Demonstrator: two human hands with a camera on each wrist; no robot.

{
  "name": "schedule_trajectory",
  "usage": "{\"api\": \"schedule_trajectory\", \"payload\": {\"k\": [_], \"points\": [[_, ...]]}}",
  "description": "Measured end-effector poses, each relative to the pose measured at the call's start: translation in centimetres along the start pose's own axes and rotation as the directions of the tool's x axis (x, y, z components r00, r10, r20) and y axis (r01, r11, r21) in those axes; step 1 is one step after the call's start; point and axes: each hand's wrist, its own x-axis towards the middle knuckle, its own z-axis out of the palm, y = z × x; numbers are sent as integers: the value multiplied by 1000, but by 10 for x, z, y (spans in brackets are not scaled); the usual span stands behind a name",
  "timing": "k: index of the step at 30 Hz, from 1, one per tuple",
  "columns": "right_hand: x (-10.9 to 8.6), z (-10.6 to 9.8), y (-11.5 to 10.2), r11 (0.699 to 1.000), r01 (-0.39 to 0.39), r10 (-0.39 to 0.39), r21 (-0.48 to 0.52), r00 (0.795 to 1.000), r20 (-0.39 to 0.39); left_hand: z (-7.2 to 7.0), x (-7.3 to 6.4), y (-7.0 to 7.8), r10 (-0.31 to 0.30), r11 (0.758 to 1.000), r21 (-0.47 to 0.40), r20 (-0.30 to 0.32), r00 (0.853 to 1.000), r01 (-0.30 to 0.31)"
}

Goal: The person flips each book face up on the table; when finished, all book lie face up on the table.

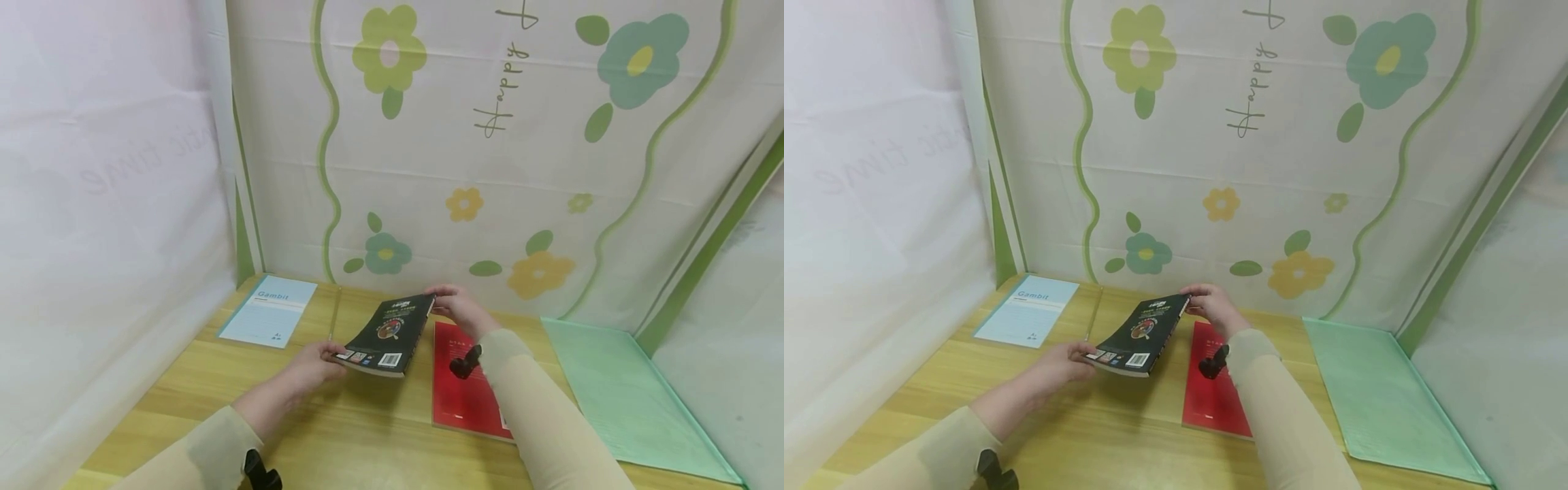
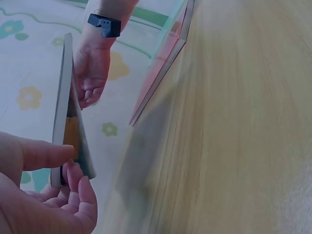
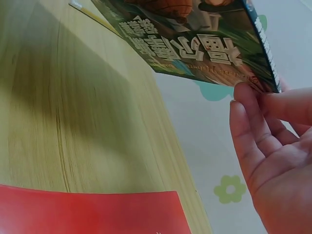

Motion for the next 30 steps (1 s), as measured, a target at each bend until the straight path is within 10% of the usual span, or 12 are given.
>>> {"api": "schedule_trajectory", "payload": {"k": [13, 30], "points": [[1, 6, 1, 1000, 14, -14, -16, 1000, -23, 3, 1, -1, 49, 999, -7, -73, 996, -49], [1, 6, -14, 999, 48, -48, -24, 999, 23, 0, 0, -2, 65, 995, -75, 46, 997, -62]]}}
